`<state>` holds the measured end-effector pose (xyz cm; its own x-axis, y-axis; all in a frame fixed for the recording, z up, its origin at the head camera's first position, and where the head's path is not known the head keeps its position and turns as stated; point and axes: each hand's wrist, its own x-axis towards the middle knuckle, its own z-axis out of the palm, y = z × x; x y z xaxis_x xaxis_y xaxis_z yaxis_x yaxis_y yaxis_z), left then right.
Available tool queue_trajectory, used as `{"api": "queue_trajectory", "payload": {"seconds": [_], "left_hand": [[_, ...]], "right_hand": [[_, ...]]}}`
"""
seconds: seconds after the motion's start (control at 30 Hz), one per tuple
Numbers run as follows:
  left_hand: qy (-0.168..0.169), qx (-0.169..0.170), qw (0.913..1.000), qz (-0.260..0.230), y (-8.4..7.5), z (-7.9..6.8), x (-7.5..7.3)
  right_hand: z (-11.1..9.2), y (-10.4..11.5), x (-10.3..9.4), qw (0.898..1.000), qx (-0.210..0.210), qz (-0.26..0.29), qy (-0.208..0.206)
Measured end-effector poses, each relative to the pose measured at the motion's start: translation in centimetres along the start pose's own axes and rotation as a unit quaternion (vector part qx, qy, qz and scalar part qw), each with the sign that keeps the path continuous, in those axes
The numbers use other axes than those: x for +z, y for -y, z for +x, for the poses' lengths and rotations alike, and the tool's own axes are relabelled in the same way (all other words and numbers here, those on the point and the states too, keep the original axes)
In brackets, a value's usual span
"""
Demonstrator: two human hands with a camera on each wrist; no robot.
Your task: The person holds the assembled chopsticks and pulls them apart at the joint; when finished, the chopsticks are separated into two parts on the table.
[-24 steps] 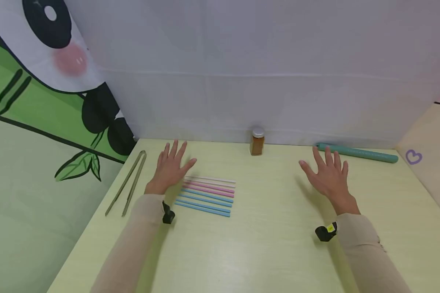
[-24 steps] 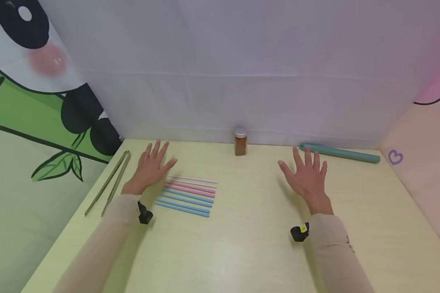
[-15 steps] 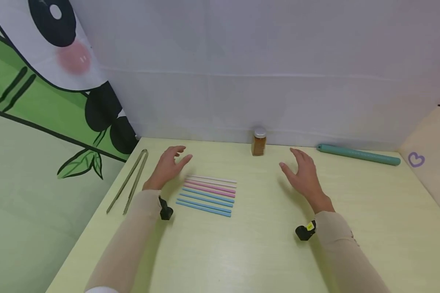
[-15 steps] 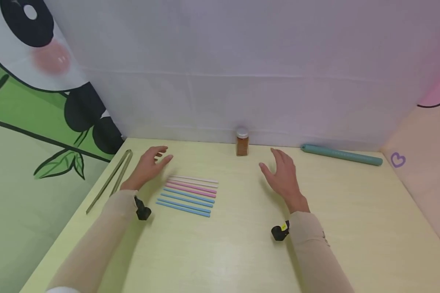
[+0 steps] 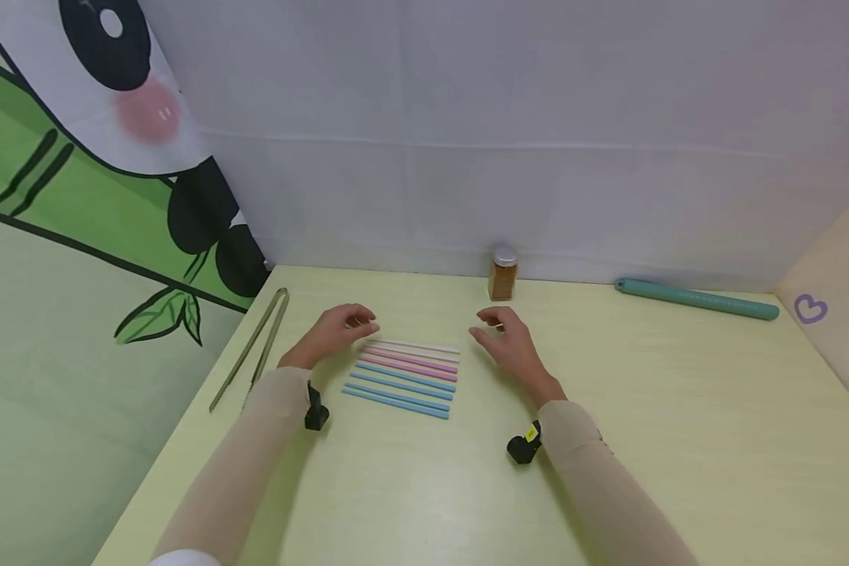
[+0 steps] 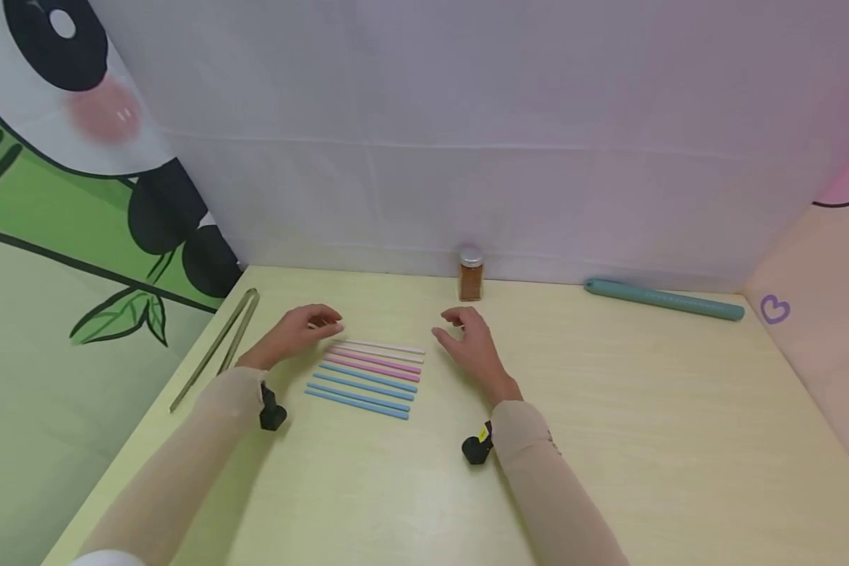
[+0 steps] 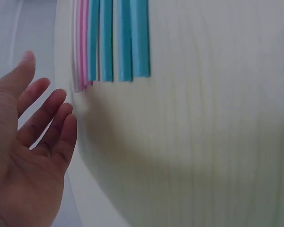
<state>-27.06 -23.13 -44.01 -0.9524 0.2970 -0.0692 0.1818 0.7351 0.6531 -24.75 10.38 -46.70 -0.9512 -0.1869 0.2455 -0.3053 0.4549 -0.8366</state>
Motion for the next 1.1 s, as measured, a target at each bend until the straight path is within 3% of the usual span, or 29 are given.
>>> {"api": "queue_trajectory", "payload": {"seconds": [0.17,0.33,0.8,0.9,1.1], "left_hand": [[0.015,-0.001,0.9998,0.009,-0.1,0.1,0.7],[0.021,0.008,0.9996,0.019,-0.2,0.3,1.2],[0.011,0.023,0.9986,0.046,-0.5,0.6,1.6],[0.006,0.041,0.9978,0.051,-0.4,0.6,1.6],[-0.008,0.044,0.9987,0.021,-1.4,0.5,1.2]], "right_hand": [[0.1,0.3,1.8,0.999,-0.013,-0.005,0.030],[-0.1,0.3,2.7,0.998,0.006,-0.030,0.051],[-0.1,0.5,2.8,0.991,0.004,-0.088,0.097],[-0.1,0.6,2.7,0.991,-0.004,-0.093,0.096],[-0.1,1.4,1.9,0.994,-0.013,-0.072,0.082]]}}
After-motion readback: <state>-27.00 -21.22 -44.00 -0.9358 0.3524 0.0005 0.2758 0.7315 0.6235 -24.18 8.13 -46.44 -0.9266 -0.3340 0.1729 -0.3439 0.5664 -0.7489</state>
